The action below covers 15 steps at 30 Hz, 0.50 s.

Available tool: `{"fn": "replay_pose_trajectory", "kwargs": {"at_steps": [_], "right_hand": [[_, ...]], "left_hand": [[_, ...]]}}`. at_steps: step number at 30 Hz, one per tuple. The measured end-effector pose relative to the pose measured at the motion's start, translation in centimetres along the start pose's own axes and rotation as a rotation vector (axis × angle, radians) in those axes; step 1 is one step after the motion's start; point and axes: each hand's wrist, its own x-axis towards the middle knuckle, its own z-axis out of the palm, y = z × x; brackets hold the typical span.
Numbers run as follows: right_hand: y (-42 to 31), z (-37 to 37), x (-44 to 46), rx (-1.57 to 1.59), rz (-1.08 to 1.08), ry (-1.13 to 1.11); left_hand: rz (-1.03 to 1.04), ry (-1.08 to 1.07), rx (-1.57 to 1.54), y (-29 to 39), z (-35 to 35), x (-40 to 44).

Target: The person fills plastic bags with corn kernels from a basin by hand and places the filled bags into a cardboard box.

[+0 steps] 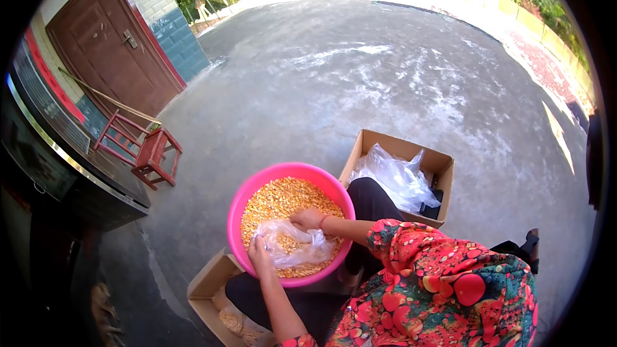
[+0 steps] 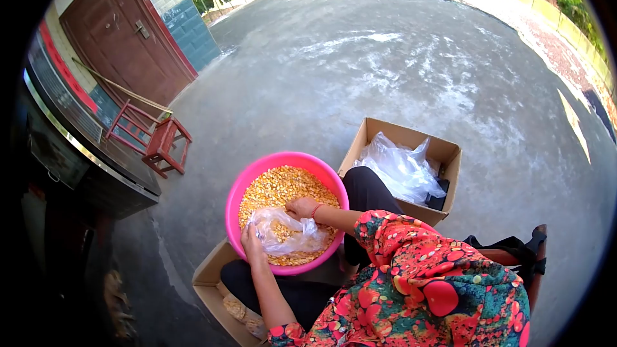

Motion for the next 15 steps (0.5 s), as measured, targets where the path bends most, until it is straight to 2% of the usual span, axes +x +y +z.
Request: {"fn": "replay_pose_trajectory", "kwargs": {"at_steps": [2, 4, 6, 7, 9, 10, 12, 15], "right_hand": [[-0.6, -1.0, -0.3, 0.045, 0.140, -0.088], [0.8, -0.4, -0.1, 0.108, 0.155, -0.034], [1.7, 0.2, 0.2, 0.620, 0.477, 0.071], [1.5, -0.5, 0.3, 0.630, 0.466, 0.076], [1.4, -2.8, 0.9, 1.136, 0.852, -0.086], [0.8, -3.7, 1.3, 1.144, 0.838, -0.083], [-1.0, -5.3, 2.1, 1.488, 0.769, -0.052], [-3.5, -6.4, 3.5, 1.510, 0.661, -0.126]], "left_hand": [[-0.003, -0.011, -0.005, 0.4, 0.3, -0.4], [-0.013, -0.012, 0.015, 0.5, 0.3, -0.5], [0.004, -0.008, 0.027, 0.3, 0.1, -0.4], [0.014, -0.016, 0.008, 0.0, -0.1, -0.3], [0.011, 0.006, -0.010, -0.5, 0.0, 0.0], [0.024, 0.007, -0.002, -0.6, 0.1, 0.1], [0.044, 0.026, -0.004, -0.7, -0.4, 0.4], [0.033, 0.031, -0.024, -1.3, -0.5, 0.4]]}}
